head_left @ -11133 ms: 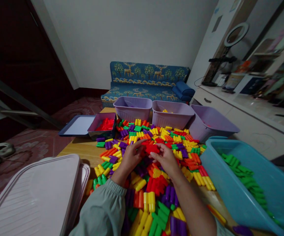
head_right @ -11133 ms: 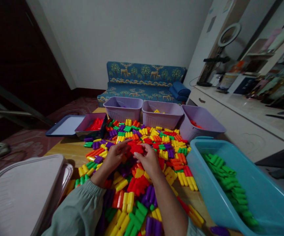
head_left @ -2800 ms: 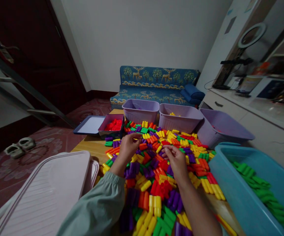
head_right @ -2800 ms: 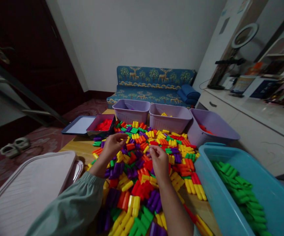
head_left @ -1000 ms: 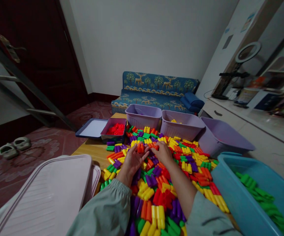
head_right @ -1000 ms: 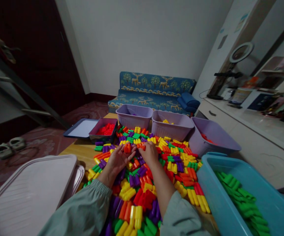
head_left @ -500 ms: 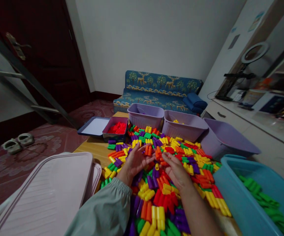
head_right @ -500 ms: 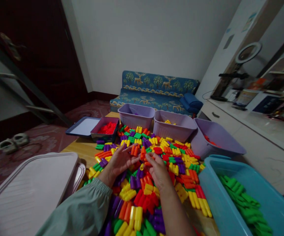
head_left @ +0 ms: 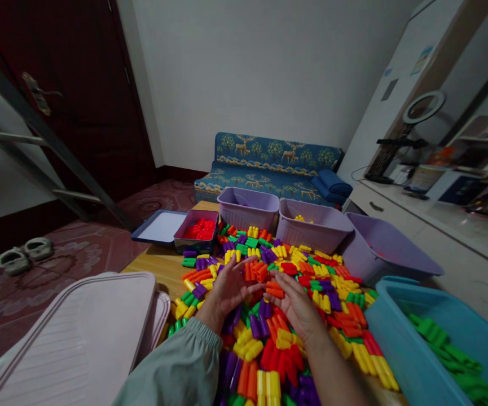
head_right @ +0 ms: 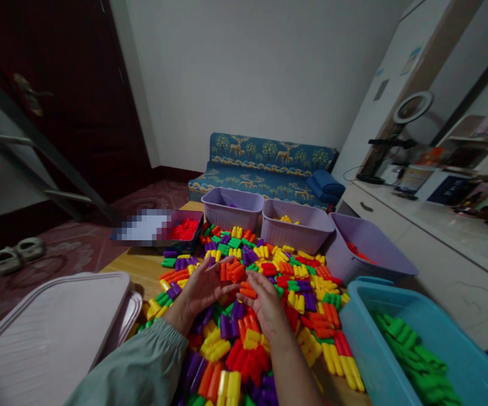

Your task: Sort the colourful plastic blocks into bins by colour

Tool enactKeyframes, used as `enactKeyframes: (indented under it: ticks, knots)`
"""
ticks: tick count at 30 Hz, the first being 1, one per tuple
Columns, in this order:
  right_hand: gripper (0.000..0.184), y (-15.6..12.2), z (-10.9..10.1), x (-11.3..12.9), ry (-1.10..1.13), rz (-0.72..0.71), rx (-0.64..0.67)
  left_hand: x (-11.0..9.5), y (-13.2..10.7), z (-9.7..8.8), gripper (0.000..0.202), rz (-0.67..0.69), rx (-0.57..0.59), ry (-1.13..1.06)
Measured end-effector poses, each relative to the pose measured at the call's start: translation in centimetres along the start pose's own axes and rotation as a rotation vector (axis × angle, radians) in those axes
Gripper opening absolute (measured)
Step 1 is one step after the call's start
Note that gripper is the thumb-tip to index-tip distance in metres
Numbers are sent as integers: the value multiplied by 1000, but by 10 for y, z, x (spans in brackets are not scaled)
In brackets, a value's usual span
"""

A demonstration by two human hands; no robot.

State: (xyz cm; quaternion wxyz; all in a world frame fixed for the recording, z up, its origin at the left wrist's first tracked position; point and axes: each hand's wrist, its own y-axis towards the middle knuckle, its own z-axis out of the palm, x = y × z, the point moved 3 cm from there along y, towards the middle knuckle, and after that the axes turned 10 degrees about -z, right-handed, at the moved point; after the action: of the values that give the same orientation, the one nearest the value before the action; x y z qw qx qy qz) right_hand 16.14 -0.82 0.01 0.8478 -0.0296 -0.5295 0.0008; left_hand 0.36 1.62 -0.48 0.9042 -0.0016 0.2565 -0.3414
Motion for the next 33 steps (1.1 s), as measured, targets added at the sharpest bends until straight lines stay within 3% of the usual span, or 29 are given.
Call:
enactKeyframes:
  ticks: [8,13,22,33]
  knots:
    - [42,-2,5,1,-46,-7,-2,-1,-1,3,52,17,-17,7]
    - [47,-4,7,1,-118,10,30,1,-3,8,55,9,56,65]
    - [73,-8,13,-1,-253,-37,62,8,-11,25,56,-1,188,205]
    - [73,-13,22,6,-298,-52,109,7,-12,24,64,9,198,149]
